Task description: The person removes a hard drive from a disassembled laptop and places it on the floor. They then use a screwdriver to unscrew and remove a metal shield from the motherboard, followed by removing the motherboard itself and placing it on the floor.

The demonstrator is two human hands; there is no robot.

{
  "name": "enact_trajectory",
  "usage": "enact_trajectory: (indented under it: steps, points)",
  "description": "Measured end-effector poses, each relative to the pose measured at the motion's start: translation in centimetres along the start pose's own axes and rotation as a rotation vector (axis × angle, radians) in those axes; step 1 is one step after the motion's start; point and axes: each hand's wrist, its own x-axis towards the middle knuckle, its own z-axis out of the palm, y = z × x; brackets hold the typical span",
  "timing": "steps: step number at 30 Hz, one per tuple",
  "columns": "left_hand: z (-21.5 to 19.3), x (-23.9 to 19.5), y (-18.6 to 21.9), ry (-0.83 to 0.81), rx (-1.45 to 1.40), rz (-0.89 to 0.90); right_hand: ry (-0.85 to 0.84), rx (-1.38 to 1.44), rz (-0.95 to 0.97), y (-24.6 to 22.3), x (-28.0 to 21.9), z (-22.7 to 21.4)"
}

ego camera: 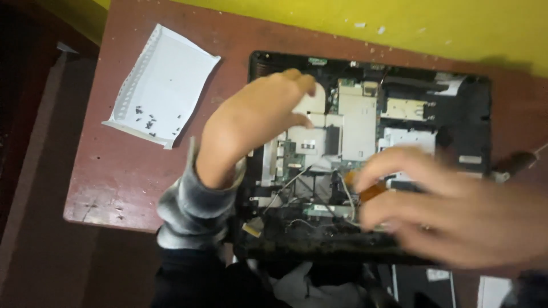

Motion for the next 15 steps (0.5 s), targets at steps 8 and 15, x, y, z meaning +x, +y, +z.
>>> enact_trajectory:
  steps: [8, 15]
  points:
    - [6.4, 0.8, -3.5, 0.111, 0.099, 0.104, 0.615, 0.841, -0.433, 4.4, 3.0, 7.9]
    - [9.9, 0.7, -4.9, 0.272, 0.173, 0.262, -0.124, 0.814, -0.632, 5.5, 6.7, 1.6]
